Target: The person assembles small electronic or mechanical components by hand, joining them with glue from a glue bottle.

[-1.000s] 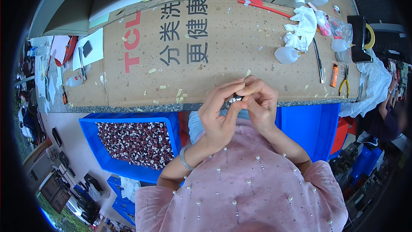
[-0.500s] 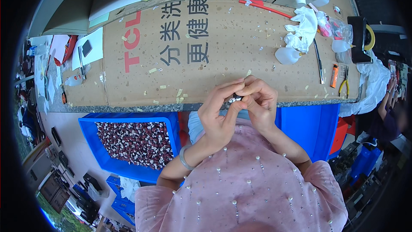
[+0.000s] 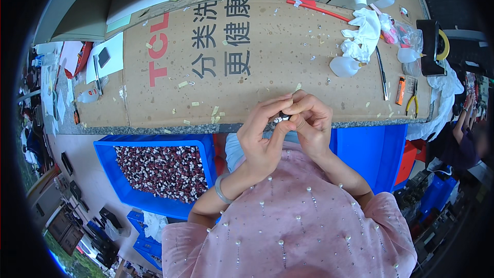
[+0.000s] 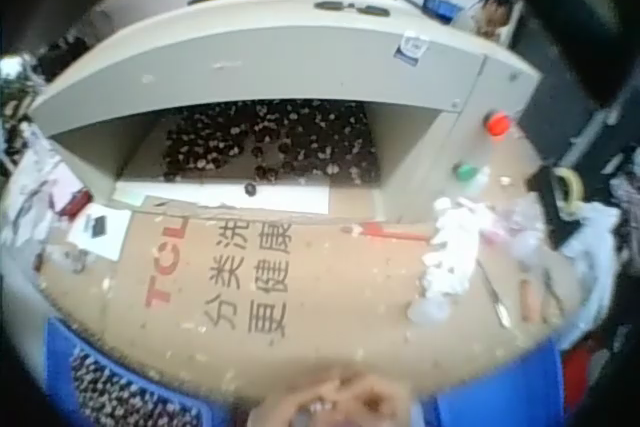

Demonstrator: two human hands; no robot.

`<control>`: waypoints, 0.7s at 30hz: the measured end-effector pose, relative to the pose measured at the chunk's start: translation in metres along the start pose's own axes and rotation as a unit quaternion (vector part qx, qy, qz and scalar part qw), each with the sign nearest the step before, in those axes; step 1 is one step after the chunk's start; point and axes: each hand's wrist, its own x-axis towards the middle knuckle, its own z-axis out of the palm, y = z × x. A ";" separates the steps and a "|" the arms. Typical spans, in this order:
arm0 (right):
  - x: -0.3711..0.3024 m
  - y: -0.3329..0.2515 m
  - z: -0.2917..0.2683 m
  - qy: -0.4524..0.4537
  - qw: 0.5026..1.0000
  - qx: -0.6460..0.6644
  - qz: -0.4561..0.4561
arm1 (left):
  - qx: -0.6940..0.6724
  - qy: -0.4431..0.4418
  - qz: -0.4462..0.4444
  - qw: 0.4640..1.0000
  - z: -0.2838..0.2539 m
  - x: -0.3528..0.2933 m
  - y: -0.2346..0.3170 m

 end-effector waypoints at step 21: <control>0.010 0.001 -0.001 0.065 0.988 -0.131 -0.048 | -0.264 -0.071 -0.219 0.937 -0.013 0.007 -0.004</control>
